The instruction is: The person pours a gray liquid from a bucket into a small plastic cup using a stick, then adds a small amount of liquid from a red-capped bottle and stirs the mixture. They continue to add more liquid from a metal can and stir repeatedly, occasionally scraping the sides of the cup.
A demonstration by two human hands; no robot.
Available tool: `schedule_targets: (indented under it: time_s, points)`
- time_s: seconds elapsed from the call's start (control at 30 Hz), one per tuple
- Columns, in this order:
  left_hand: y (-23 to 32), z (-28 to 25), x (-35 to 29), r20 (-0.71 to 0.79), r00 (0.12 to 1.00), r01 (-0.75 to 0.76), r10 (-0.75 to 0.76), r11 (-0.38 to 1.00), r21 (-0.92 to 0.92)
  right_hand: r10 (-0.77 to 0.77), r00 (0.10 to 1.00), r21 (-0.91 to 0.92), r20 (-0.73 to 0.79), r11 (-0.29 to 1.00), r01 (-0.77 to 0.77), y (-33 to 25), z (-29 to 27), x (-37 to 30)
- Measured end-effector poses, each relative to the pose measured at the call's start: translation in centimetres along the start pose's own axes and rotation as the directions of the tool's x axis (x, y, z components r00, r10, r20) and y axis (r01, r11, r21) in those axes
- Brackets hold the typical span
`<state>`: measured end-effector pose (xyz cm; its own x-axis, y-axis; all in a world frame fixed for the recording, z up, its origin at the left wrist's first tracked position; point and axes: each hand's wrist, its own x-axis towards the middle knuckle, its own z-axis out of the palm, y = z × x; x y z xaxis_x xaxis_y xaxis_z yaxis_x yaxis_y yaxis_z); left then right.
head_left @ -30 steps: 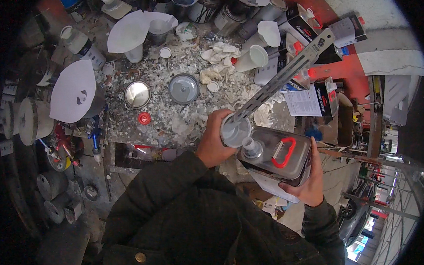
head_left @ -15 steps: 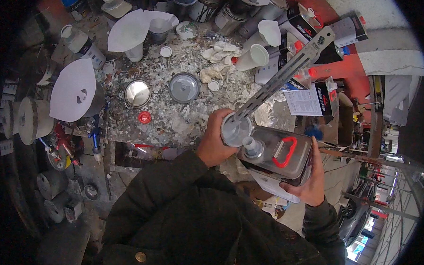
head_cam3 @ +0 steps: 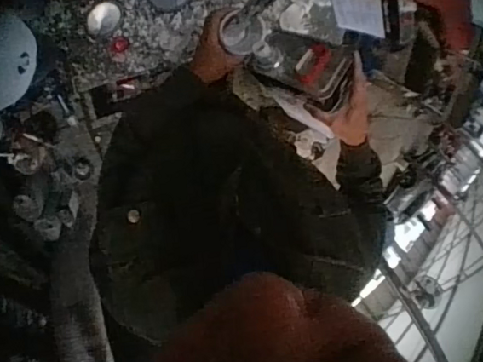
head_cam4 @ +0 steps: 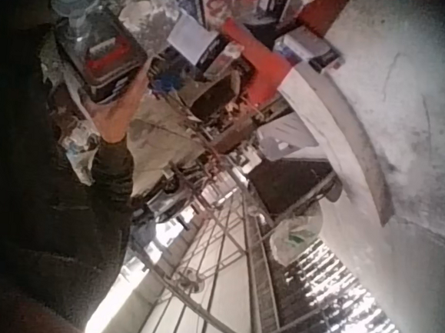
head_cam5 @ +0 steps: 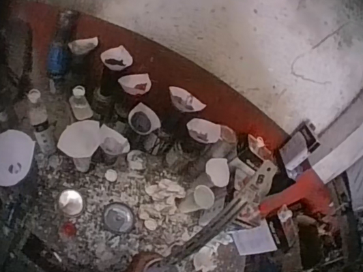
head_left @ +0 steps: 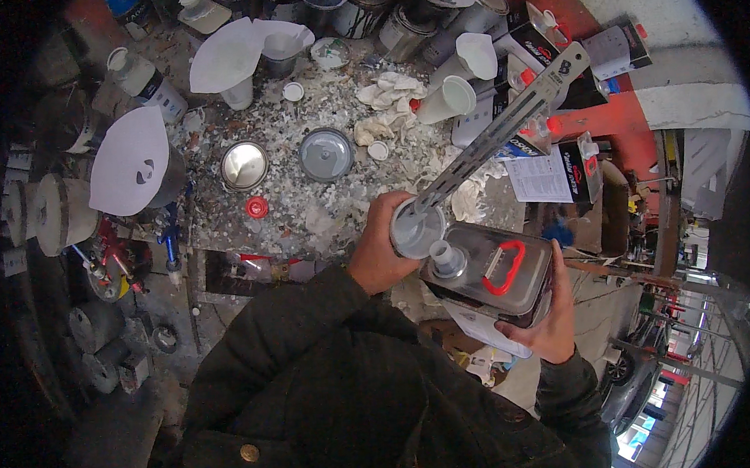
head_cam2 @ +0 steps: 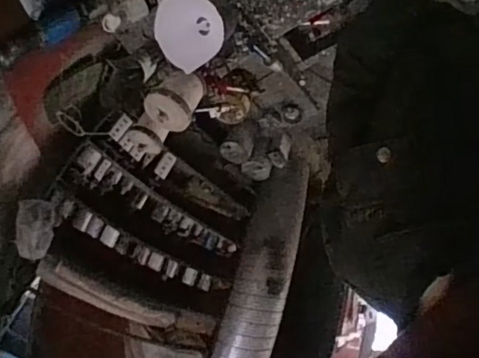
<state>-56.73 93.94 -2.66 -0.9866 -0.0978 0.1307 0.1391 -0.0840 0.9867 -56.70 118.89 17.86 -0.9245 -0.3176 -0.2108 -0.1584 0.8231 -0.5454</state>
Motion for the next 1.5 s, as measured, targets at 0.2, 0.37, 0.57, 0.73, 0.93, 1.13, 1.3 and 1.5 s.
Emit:
schedule_targets:
  time_s: [0.2, 0.37, 0.57, 0.73, 0.93, 1.13, 1.3, 1.5]
  points:
    - [0.0, 0.3, 0.1, 0.018, 1.000, 0.016, -0.015, 0.998, -0.064, 0.005, 1.000, -0.019, 0.002, 1.000, -0.005, 0.4, -0.1, -0.2]
    - [0.0, 0.2, 0.0, 0.013, 1.000, 0.011, -0.010, 0.999, -0.041, 0.000, 1.000, -0.010, 0.005, 1.000, 0.000, 0.4, -0.1, -0.2]
    - [0.0, 0.2, -0.1, 0.018, 1.000, 0.019, -0.018, 0.999, -0.029, 0.007, 1.000, -0.034, 0.001, 0.999, -0.007, 0.0, -0.2, -0.1]
    - [0.0, 0.2, -0.2, 0.035, 0.998, 0.054, -0.053, 0.998, -0.027, 0.008, 1.000, -0.059, 0.001, 0.998, -0.008, -0.3, -0.4, -0.1]
    - [0.1, 0.2, -0.2, 0.017, 0.999, 0.045, -0.044, 0.999, -0.019, -0.007, 1.000, -0.103, -0.002, 0.995, 0.007, -0.1, -0.4, -0.3]
    - [-0.3, 0.4, -0.3, 0.018, 0.997, 0.077, -0.075, 0.992, -0.101, 0.016, 1.000, 0.021, -0.012, 1.000, -0.016, 0.9, 0.2, -0.6]
    - [0.6, -0.4, -0.2, -0.028, 0.991, 0.125, -0.128, 0.988, -0.092, 0.089, 0.985, 0.220, -0.151, 0.974, -0.055, 3.2, 1.2, -1.3]
    - [-0.5, -3.1, -1.1, -0.101, 0.985, 0.141, -0.139, 0.990, 0.004, 0.293, 0.855, 0.482, -0.428, 0.874, -0.058, 11.9, 2.6, -0.7]
